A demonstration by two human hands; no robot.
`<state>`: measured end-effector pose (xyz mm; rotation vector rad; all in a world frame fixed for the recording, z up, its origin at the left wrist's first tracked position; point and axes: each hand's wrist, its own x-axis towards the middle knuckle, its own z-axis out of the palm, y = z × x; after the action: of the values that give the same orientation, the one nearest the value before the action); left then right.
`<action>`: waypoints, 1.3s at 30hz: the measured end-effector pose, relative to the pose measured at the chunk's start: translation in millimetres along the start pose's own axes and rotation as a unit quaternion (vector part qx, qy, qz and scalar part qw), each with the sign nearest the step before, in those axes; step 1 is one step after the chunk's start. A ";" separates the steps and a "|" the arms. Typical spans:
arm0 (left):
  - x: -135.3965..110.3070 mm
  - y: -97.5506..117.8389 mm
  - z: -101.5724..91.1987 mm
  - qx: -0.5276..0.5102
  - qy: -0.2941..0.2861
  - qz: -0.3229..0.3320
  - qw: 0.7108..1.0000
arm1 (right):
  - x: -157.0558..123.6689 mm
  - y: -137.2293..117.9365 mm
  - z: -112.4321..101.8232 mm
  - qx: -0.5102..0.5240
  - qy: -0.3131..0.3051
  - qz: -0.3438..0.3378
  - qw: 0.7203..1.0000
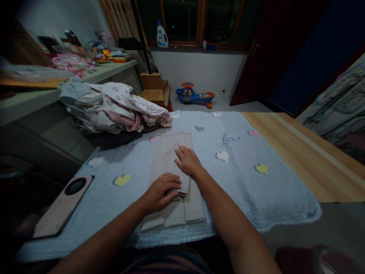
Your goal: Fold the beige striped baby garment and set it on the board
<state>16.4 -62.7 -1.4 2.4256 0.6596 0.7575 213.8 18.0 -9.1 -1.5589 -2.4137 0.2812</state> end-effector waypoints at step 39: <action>-0.3 12.0 11.5 0.153 -0.196 -0.019 0.968 | 2.8 15.5 15.4 0.044 0.064 0.015 0.997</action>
<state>26.9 -75.6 -2.6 2.7204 0.6973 0.1511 221.2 26.5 -27.9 -1.5280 -2.2519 0.2815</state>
